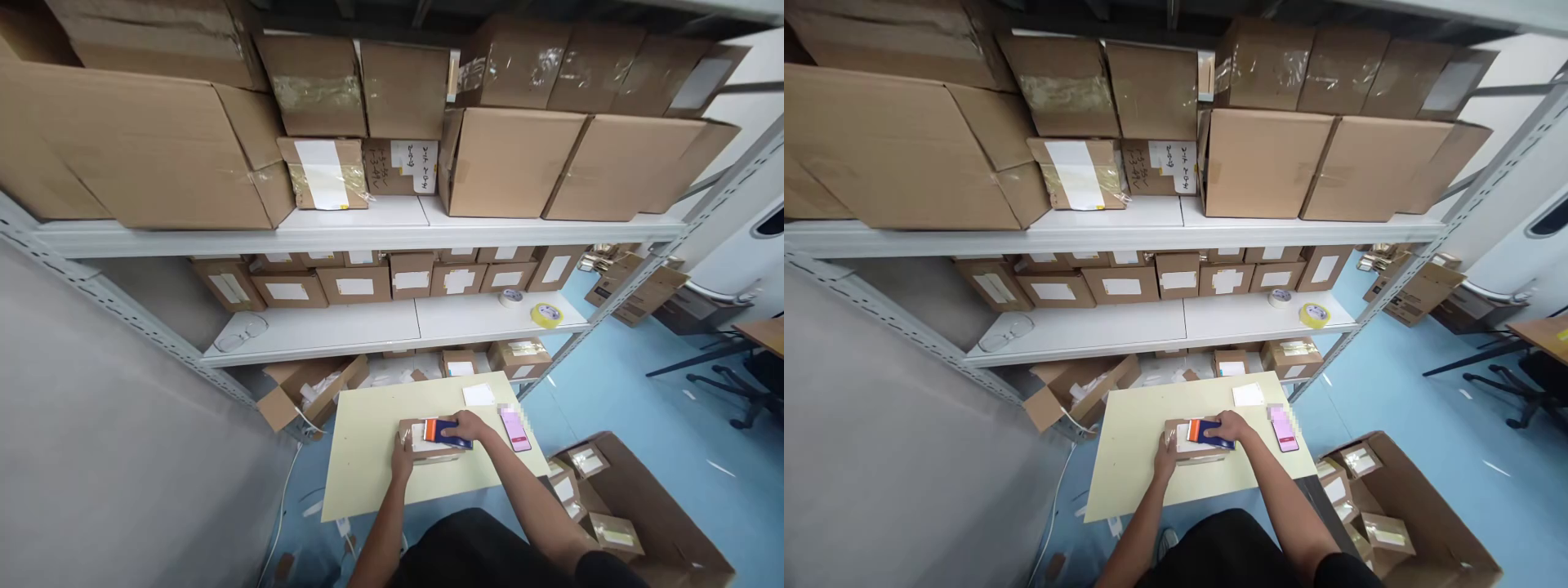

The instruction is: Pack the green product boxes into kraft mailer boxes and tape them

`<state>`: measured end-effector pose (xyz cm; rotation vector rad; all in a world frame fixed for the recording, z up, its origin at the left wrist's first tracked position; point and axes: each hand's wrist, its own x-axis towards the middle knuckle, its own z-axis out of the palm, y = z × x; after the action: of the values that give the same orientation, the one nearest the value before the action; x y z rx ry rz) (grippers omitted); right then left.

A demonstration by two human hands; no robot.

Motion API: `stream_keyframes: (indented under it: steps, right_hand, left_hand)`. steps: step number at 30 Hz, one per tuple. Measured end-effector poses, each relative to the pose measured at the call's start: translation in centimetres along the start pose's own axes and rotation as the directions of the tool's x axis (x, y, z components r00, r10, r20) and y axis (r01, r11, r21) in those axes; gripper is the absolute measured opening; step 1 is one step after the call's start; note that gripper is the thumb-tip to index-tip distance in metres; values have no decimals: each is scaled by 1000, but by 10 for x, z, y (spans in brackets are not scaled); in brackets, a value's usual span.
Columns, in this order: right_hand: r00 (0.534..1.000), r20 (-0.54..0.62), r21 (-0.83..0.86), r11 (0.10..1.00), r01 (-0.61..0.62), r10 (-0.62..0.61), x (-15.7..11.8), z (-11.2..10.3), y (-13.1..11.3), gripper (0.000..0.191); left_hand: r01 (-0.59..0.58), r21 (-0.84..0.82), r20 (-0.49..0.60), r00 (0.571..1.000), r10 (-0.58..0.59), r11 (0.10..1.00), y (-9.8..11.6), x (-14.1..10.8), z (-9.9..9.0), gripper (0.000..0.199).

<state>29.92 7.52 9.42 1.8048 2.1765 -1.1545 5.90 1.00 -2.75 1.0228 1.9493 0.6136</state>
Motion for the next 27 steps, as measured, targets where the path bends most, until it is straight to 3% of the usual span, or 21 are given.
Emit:
stream_keyframes:
  steps: [4, 7, 13, 17, 19, 21, 23, 27]
  right_hand:
    - [996, -87, -62, 998, 17, -22, -3, 10, 5, 41]
    - [993, -118, -86, 996, -19, 8, -14, 1, 18, 43]
    - [971, -166, -104, 976, -189, 170, -60, -52, 93, 37]
    - [963, -171, -38, 975, -218, 208, -79, -60, 125, 33]
    - [964, -179, -26, 979, -204, 196, -75, -49, 117, 35]
    - [965, -205, -51, 983, -177, 163, -62, -32, 92, 39]
    - [969, -217, -61, 989, -136, 120, -44, -15, 55, 43]
    - [977, -208, -66, 996, -65, 50, -7, 10, -32, 43]
  left_hand:
    - [-1, -17, 40, 999, 2, 1000, -12, 2, 3, 62]
    - [-12, -17, 81, 997, 13, 1000, -10, 2, 3, 64]
    - [-26, 29, 129, 991, 22, 999, -8, 7, -5, 60]
    - [-62, -121, 140, 987, 79, 991, -20, 22, -19, 55]
    - [-77, -222, 149, 982, 112, 972, -28, 30, -31, 56]
    - [-60, -223, 158, 983, 96, 973, -34, 38, -47, 56]
    - [5, -252, 114, 993, 24, 968, -41, 44, -67, 55]
    - [96, -56, -71, 992, -100, 994, -56, 50, -111, 46]
